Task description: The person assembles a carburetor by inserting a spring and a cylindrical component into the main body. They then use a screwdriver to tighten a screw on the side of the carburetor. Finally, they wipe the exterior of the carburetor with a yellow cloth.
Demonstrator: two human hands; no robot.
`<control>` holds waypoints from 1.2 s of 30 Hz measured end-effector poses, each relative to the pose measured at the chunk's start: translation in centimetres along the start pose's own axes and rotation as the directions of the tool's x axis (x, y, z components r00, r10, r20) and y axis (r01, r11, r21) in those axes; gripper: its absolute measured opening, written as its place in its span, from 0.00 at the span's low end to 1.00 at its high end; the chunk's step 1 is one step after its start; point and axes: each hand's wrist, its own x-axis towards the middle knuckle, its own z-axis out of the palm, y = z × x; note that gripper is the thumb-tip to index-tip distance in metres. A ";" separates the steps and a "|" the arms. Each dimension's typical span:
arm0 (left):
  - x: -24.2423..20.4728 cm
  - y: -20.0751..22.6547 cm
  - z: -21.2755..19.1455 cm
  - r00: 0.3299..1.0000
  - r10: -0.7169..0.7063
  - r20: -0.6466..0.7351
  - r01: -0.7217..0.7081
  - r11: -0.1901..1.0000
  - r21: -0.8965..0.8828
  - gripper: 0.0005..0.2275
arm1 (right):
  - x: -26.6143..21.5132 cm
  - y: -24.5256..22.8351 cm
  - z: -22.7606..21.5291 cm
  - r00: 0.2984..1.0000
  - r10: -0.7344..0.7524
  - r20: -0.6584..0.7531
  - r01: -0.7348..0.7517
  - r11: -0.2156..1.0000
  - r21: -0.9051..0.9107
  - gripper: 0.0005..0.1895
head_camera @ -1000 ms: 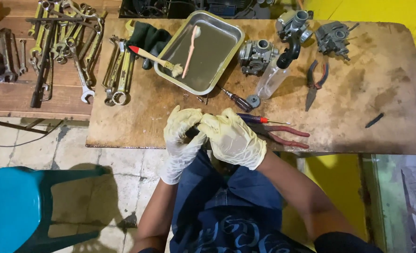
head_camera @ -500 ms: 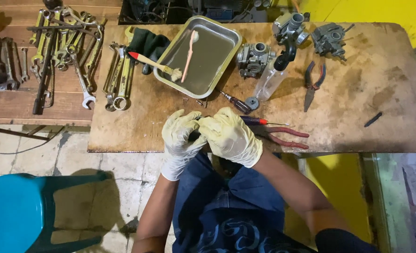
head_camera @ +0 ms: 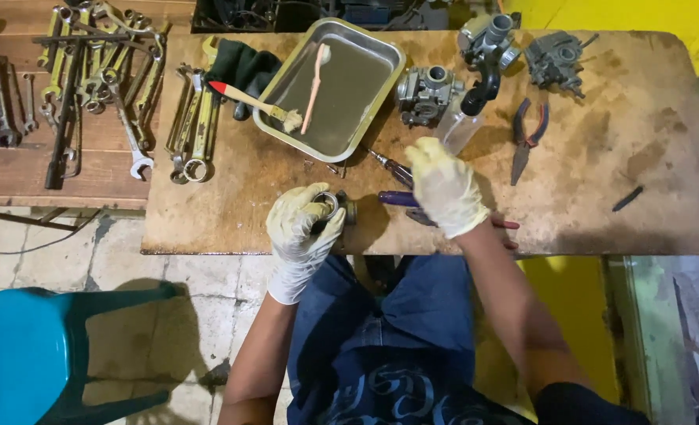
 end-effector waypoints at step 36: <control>-1.0 0.5 0.9 0.999 0.029 -0.036 -0.027 0.998 0.060 0.08 | 10.3 -11.5 -9.5 0.968 -0.135 0.212 -0.051 0.721 0.691 0.08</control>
